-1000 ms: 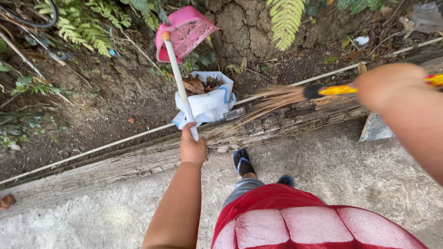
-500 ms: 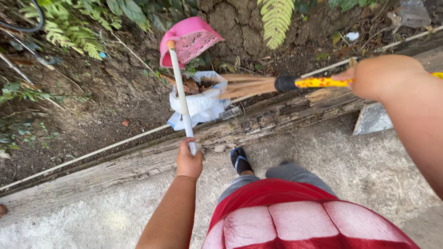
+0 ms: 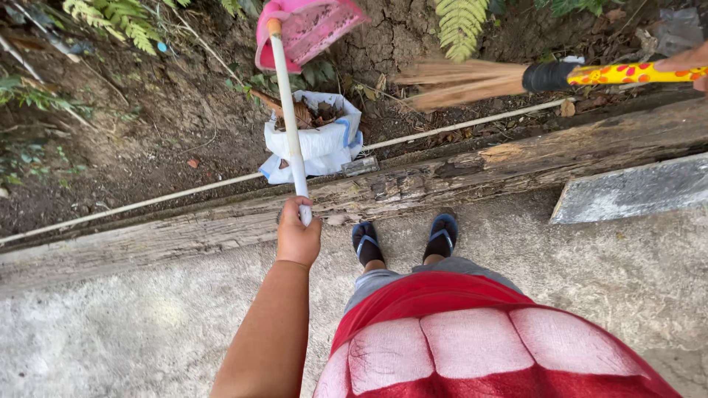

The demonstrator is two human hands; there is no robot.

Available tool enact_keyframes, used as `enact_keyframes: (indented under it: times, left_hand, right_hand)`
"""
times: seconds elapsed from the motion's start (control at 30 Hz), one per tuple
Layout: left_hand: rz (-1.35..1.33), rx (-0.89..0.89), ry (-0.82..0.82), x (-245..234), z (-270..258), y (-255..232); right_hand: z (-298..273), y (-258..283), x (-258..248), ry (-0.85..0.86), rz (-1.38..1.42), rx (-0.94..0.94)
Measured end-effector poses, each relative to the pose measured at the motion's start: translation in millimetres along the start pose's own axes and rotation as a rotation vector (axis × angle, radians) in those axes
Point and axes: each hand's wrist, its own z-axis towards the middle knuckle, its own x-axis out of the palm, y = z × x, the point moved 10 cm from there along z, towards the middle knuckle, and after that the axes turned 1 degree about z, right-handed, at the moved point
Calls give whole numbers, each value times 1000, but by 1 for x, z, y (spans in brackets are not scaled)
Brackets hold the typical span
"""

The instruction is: The person sweeps dried leaves and debris from a garden bed and concrete path into a dustpan and then empties them into a white bag.

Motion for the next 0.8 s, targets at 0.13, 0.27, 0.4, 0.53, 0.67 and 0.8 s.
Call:
enact_keyframes:
  times: [0.13,0.27,0.4,0.53,0.67,0.8]
  left_hand:
    - [-69,-134,44,20,4,-8]
    - [-59,-19,-14,34,3,-41]
    - [-88,-90,6,59,-1,-57]
    - [-34,-168,7,76,-3,-65]
    - [-57,-114,-13,84,-2,-73]
    - [-83,-165,7,95,-1,-72]
  right_hand:
    - [-3,10,-10,-51,-17,-108]
    - [2,69,-10,-116,38,-323]
    - [12,165,3,-301,51,-571]
    - [56,150,35,-2,291,-352]
    - [83,73,42,34,152,-219]
    - [91,-24,52,88,30,-51]
